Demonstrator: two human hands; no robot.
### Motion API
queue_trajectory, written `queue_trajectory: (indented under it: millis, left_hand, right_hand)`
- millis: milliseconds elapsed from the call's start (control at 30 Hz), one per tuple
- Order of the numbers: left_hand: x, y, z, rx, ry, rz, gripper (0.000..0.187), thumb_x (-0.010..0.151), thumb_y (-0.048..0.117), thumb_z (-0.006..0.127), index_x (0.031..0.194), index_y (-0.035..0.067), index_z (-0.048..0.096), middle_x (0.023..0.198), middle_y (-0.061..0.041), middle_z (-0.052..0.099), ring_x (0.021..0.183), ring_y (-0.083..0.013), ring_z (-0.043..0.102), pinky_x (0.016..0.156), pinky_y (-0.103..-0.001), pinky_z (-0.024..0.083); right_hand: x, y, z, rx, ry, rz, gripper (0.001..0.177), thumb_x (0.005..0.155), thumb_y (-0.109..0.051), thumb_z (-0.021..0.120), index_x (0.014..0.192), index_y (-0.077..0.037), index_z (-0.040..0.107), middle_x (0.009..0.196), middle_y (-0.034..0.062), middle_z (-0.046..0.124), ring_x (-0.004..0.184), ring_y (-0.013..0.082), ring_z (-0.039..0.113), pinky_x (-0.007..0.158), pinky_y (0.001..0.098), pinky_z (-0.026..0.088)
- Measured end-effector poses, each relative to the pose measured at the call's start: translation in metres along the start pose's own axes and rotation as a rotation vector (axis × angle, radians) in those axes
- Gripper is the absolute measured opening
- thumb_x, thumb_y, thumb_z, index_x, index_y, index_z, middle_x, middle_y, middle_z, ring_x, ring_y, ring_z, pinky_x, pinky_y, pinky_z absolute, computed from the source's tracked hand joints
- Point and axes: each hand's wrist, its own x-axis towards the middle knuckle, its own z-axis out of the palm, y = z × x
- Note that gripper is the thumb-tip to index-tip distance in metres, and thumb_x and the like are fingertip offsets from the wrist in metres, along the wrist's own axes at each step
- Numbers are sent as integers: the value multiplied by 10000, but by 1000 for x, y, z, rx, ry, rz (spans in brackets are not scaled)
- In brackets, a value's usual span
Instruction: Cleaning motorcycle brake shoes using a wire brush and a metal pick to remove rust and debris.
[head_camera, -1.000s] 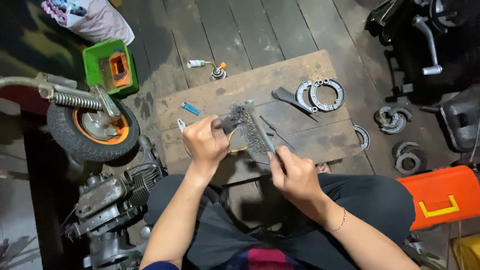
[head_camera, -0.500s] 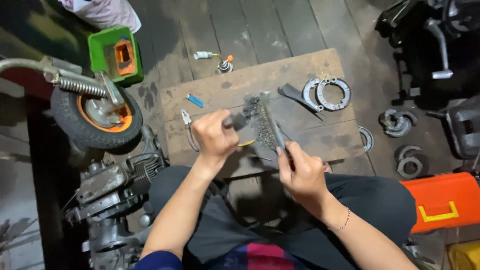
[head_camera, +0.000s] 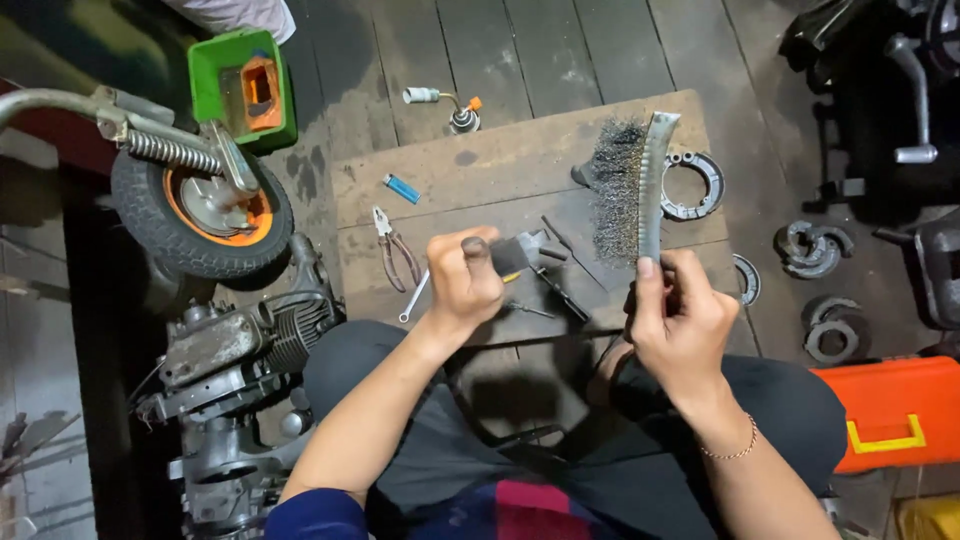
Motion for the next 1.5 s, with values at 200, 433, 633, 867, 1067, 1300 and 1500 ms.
queue_trajectory:
  millis: [200, 433, 633, 867, 1067, 1300, 1500]
  left_hand:
    - [-2, -9, 0, 0, 1, -17, 657, 1114, 400, 123, 517, 206, 320, 401, 19, 286, 342, -193, 326, 376, -241, 359]
    - [1, -16, -7, 83, 6, -36, 711, 1111, 388, 163, 464, 218, 404, 363, 51, 381, 325, -163, 395, 394, -230, 374]
    - [29, -13, -34, 336, 80, 38, 688, 1135, 245, 131, 528, 122, 431, 427, -89, 472, 441, -331, 546, 480, -311, 441]
    - [3, -25, -9, 351, -36, 20, 465, 983, 131, 489, 518, 132, 485, 445, -97, 505, 461, -374, 566, 433, -360, 436]
    - [-7, -35, -2, 453, -120, 115, 116, 729, 26, 588, 684, 68, 687, 550, -144, 631, 529, -386, 654, 490, -435, 524]
    - [-9, -31, 2, 438, -106, 83, 230, 795, 74, 609, 570, 106, 577, 466, -121, 541, 454, -387, 590, 407, -411, 447]
    - [-3, -44, -21, 437, -39, 7, 472, 991, 179, 446, 531, 169, 550, 438, -26, 514, 403, -279, 568, 416, -307, 432]
  right_hand:
    - [-1, 2, 2, -16, -6, 12, 184, 1055, -78, 663, 875, -91, 700, 482, 31, 594, 459, 274, 635, 496, 282, 487]
    - [-2, -15, 10, -10, -39, 27, 173, 1021, -117, 657, 854, -139, 694, 475, 0, 605, 426, 259, 618, 479, 283, 493]
    - [-4, -31, 18, 66, -157, 43, 182, 982, -135, 674, 800, -127, 677, 446, 57, 556, 441, 317, 637, 444, 289, 464]
    - [-15, -26, 23, 5, -222, 65, 121, 989, -178, 670, 881, -127, 685, 459, 96, 554, 468, 333, 660, 473, 347, 502]
    - [-13, -14, 26, -39, -208, 59, 116, 1009, -176, 654, 917, -115, 690, 477, 102, 576, 479, 333, 669, 481, 352, 509]
    - [-9, -30, 25, -41, -248, 110, 135, 990, -196, 661, 871, -131, 665, 473, 100, 560, 482, 336, 669, 489, 373, 521]
    - [-17, -29, 32, -38, -278, 120, 120, 979, -172, 669, 864, -136, 666, 472, 78, 574, 447, 292, 663, 476, 342, 528]
